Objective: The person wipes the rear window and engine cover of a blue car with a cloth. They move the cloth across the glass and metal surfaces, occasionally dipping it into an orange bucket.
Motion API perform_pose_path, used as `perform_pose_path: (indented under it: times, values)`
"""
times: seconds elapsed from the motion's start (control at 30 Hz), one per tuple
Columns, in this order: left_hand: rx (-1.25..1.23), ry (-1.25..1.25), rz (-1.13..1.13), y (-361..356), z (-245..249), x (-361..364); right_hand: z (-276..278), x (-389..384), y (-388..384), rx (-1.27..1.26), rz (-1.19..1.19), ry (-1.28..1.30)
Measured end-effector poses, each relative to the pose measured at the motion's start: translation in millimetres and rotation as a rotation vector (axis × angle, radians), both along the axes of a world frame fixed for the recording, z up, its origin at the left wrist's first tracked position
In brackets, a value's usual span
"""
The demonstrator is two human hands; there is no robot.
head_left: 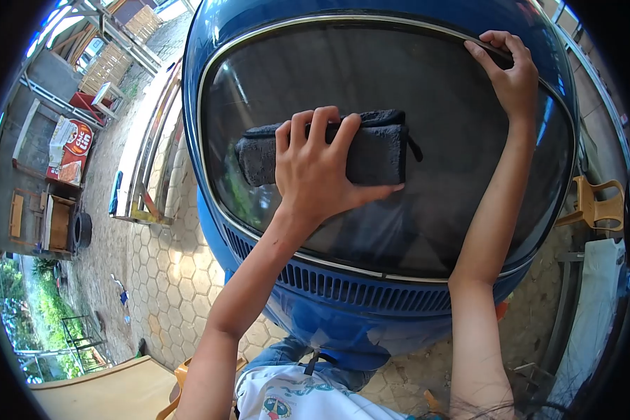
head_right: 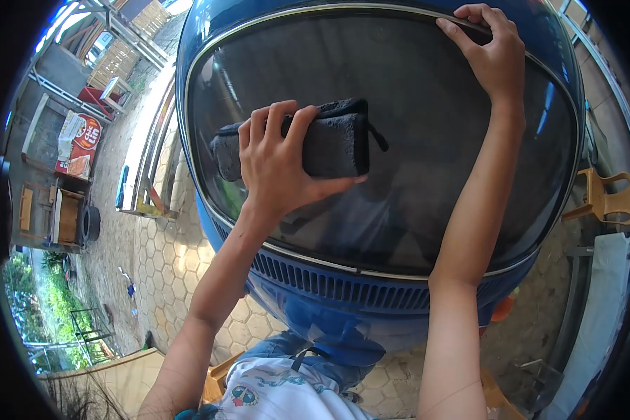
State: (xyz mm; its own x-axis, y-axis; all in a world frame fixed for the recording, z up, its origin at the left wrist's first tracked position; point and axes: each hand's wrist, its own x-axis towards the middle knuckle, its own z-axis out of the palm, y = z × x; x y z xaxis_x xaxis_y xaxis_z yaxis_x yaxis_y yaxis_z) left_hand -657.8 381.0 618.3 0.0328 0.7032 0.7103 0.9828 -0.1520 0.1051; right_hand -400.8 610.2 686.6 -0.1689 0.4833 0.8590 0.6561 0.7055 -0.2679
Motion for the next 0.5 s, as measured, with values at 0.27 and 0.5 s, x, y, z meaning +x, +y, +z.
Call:
perform_pose_path:
  times: [0.27,0.5]
  values:
    - [-0.128,0.093,-0.054,-107,-77,-3,-3,6,12,-0.008,0.048,0.033]
    - [-0.064,-0.011,0.086,-52,-33,19,10,-8,-8,-0.007,0.066,0.119]
